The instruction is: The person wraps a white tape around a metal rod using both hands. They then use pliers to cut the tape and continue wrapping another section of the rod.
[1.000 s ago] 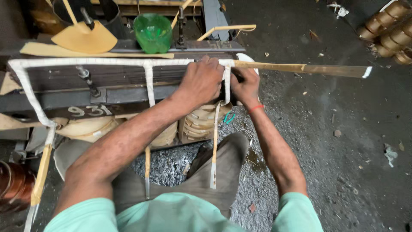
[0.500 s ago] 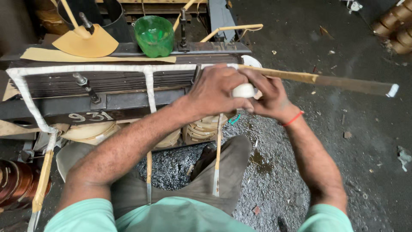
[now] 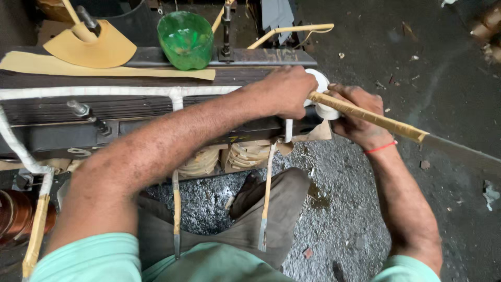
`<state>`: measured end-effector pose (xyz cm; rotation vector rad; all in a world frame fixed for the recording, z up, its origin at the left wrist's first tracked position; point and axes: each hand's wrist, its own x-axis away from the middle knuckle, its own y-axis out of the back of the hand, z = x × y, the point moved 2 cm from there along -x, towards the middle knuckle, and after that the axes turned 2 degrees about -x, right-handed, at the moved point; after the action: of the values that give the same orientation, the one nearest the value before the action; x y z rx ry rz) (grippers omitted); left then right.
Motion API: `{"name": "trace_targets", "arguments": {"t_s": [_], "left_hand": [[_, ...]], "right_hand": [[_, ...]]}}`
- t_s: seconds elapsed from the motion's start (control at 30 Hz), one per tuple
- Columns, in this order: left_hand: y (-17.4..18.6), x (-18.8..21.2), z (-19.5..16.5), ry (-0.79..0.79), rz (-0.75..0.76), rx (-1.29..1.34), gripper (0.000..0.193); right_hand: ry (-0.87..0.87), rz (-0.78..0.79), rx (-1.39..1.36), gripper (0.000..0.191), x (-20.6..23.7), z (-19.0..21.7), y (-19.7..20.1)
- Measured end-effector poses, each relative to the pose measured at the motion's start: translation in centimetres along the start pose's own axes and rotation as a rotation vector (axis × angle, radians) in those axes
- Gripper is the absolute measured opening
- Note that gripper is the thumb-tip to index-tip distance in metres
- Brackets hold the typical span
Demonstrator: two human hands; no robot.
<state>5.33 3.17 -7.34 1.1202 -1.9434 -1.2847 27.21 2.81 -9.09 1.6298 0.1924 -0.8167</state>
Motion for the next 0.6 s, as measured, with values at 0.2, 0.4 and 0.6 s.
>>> {"name": "trace_targets", "arguments": {"t_s": [0.2,0.4,0.6], "left_hand": [[0.8,1.9,-0.5,-0.064,-0.307,-0.093,0.042],[-1.6,10.9,-1.6,-0.319,-0.917,-0.002,0.04],[-8.5,8.9,-0.2,-0.008,-0.911,-0.033,0.052]], "right_hand": [[-0.106,-0.241,-0.318,0.042,-1.4,-1.1,-8.8],[-0.35,-0.268,-0.378,0.042,-1.4,0.8,-10.7],[-0.35,-0.135,-0.254,0.062,-2.4,0.0,-11.4]]}}
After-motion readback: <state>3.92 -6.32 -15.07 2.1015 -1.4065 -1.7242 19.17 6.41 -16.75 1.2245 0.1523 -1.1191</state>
